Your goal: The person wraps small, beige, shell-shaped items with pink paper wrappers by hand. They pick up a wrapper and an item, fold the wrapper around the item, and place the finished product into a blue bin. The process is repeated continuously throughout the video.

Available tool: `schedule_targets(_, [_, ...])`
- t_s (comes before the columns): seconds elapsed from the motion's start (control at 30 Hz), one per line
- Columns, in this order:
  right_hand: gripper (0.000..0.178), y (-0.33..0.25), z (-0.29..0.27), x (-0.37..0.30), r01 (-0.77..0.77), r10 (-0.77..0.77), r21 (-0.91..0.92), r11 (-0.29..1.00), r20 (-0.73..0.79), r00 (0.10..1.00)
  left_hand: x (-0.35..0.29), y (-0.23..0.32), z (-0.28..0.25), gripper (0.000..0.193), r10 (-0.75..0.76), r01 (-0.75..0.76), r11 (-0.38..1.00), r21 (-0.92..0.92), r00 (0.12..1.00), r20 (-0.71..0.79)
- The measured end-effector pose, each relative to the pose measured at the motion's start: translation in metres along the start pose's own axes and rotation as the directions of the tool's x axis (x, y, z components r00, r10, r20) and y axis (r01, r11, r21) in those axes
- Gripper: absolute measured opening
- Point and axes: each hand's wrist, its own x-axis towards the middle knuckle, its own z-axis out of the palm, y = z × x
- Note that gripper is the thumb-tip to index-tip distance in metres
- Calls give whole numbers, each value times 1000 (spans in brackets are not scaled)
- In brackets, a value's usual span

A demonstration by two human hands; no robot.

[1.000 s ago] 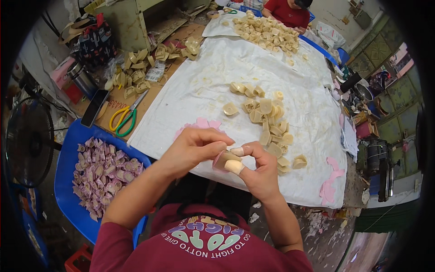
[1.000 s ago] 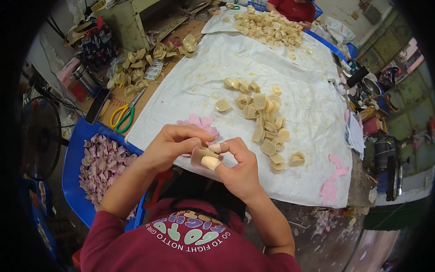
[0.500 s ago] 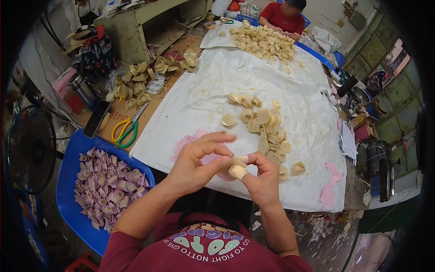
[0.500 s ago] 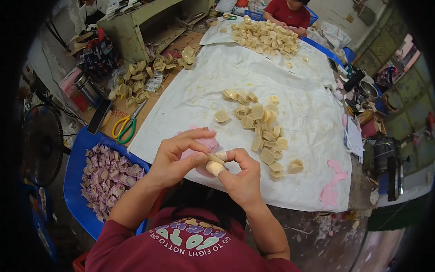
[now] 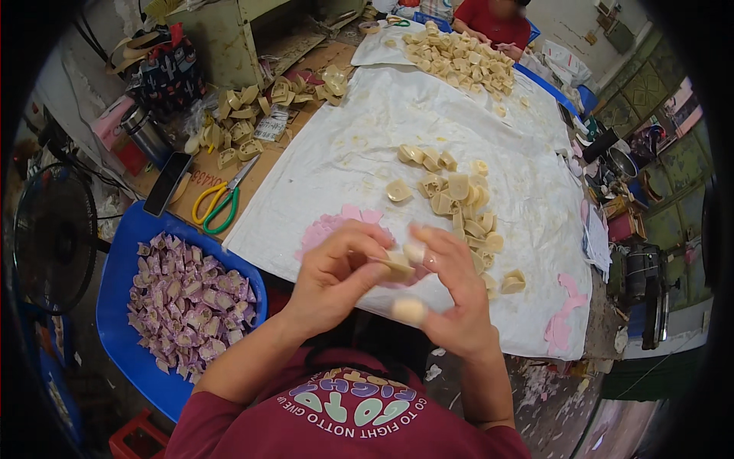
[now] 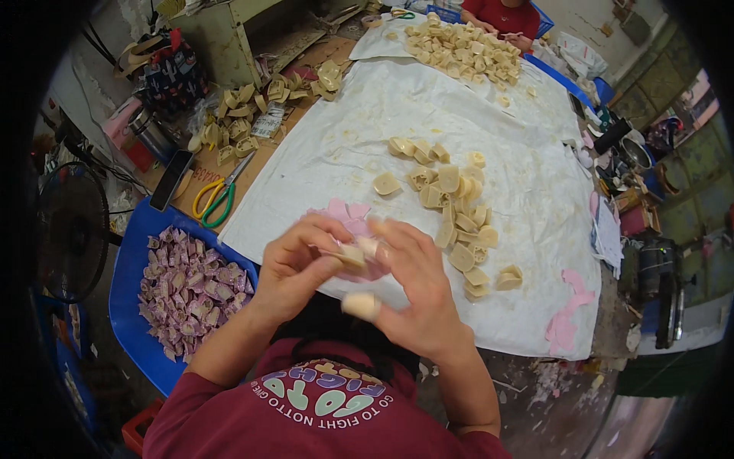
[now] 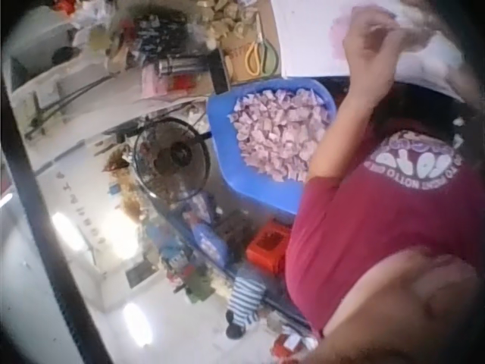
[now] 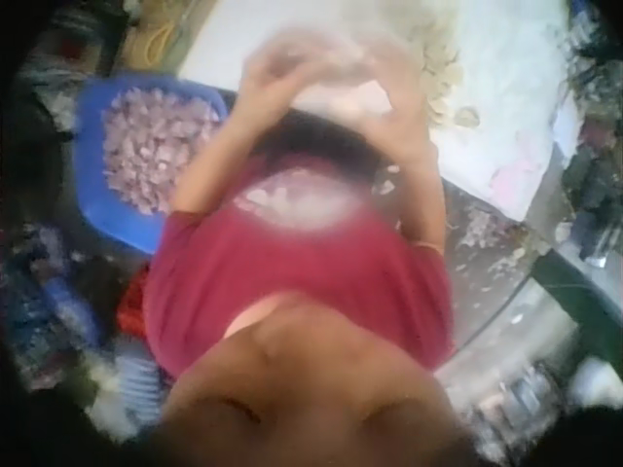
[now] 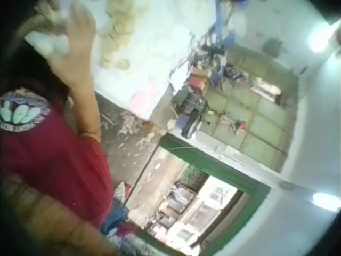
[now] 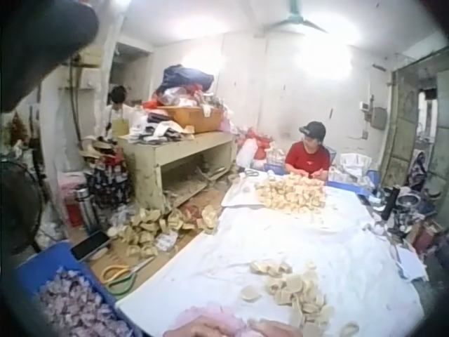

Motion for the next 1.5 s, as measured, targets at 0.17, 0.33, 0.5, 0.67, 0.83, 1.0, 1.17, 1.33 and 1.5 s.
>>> schedule_targets(0.17, [83,28,-4,-31,-302,365,519,800,-20,931,-4,3,2,17,119,-121,992,-27,991,-68])
schedule_targets(0.33, [41,11,17,-42,-240,292,763,600,71,954,-8,11,13,23,305,-337,868,365,941,144])
schedule_targets(0.5, [33,11,20,-38,-282,489,916,287,113,865,-13,31,15,27,418,-401,838,370,908,39])
schedule_targets(0.67, [30,-12,29,-35,-289,421,956,55,241,874,-13,29,12,29,451,-497,747,443,867,213])
schedule_targets(0.83, [23,-9,16,-36,-226,343,902,368,94,935,-21,33,14,34,418,-484,681,549,873,251])
schedule_targets(1.0, [21,-12,17,-32,-290,392,859,422,116,913,-21,25,8,35,371,-471,578,667,879,299])
schedule_targets(1.17, [23,-15,24,-31,-305,426,793,527,64,902,-16,9,10,31,426,-491,512,705,858,287])
schedule_targets(1.33, [25,-17,31,-34,-290,361,503,814,-47,931,-18,-3,17,31,384,-392,504,770,900,206])
schedule_targets(1.5, [25,-5,35,-36,-209,257,292,933,-136,957,-11,-16,14,27,366,-357,621,698,919,144])
